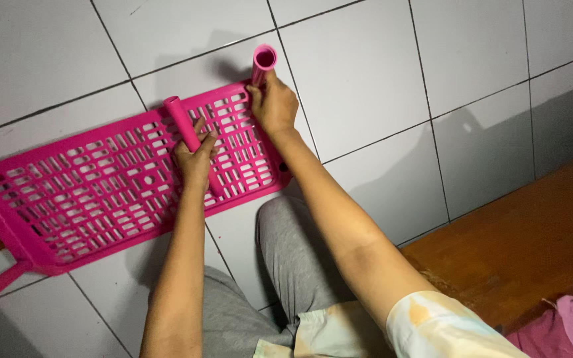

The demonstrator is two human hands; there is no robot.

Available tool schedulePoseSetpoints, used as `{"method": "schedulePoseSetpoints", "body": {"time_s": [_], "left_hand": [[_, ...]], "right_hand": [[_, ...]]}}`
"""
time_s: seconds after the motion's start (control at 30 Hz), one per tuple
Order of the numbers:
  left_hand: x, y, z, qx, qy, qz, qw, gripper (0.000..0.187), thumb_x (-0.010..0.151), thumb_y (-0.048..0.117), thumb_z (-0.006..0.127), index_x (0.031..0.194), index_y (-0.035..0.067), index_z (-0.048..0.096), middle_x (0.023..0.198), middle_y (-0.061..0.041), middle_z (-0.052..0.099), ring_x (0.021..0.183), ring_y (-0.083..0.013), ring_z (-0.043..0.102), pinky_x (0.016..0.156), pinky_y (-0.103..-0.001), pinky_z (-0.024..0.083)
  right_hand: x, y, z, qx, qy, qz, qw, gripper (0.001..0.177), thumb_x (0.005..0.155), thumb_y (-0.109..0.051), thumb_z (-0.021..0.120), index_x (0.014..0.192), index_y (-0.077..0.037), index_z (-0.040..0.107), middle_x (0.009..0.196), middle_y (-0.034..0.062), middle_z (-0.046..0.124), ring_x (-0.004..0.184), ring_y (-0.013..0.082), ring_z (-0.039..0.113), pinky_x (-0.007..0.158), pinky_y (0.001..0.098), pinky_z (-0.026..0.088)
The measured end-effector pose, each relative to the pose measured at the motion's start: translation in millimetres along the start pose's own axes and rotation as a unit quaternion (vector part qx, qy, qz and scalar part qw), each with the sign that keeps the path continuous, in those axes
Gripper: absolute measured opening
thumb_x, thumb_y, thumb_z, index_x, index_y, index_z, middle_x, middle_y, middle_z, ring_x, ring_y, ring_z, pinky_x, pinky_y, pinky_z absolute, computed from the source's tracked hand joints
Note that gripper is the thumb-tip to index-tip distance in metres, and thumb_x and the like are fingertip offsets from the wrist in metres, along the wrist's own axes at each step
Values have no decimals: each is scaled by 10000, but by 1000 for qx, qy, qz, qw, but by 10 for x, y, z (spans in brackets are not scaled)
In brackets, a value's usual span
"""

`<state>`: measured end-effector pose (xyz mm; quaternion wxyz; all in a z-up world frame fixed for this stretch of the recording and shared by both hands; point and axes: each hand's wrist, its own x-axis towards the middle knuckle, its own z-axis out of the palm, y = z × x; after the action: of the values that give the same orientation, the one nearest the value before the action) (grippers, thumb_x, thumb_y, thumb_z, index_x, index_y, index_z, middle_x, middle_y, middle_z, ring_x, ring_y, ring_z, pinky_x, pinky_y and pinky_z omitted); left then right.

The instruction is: The person sits on the floor and takes apart a pink plastic rolling storage cart, pulling the tube legs off the basket shelves. They gather the loose tubes on a wooden table, then push the tubes back onto the shelf corners to rebuild the cart frame.

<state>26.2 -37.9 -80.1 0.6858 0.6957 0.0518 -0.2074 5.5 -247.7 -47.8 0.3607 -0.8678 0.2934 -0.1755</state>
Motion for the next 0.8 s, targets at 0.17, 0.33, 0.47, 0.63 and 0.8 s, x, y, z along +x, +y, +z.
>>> {"method": "schedulePoseSetpoints", "body": {"time_s": [0.17, 0.33, 0.47, 0.63, 0.8], "left_hand": [[-226, -27, -117, -38, -13, -46, 998, 481, 929, 162, 727, 1366, 0, 606, 820, -3, 665, 575, -63, 579, 504, -223, 467], [-556, 59, -264, -47, -35, -138, 989, 379, 1008, 408, 663, 1091, 57, 548, 722, -39, 555, 537, -148, 521, 493, -297, 424], [-773, 27, -199, -213, -119, -79, 966, 345, 1056, 438, 597, 1117, 104, 533, 933, -37, 581, 858, -147, 600, 805, -326, 542], [-958, 174, -61, -303, -135, 22, 943, 343, 1084, 353, 599, 1303, 107, 506, 1204, -111, 608, 1149, -219, 616, 1037, -403, 522], [-1110, 468, -223, -246, -32, 38, 968, 529, 1036, 391, 563, 1490, 225, 347, 1324, -188, 624, 1131, -295, 676, 864, -519, 616]], "right_hand": [[-87, 215, -59, 35, 33, -43, 998, 542, 792, -278, 843, 1213, -50, 589, 1106, 164, 740, 1020, 380, 692, 855, 476, 546], [-709, 493, -46, 117, 84, 1, 990, 406, 958, -255, 794, 1291, -75, 647, 1231, 133, 735, 1146, 293, 708, 1013, 382, 566], [-1239, 399, -168, 339, -232, 80, 908, 432, 1003, -301, 727, 1350, -55, 650, 1176, 79, 744, 1098, 202, 685, 991, 345, 559], [-1659, 42, -596, 379, -477, 149, 779, 721, 907, -238, 742, 1528, -228, 375, 948, 36, 693, 748, 117, 660, 668, 269, 580], [-1530, 67, -1028, 345, -403, 160, 833, 494, 894, -128, 785, 1370, -49, 678, 928, 81, 751, 665, 120, 611, 593, 255, 524]]}}
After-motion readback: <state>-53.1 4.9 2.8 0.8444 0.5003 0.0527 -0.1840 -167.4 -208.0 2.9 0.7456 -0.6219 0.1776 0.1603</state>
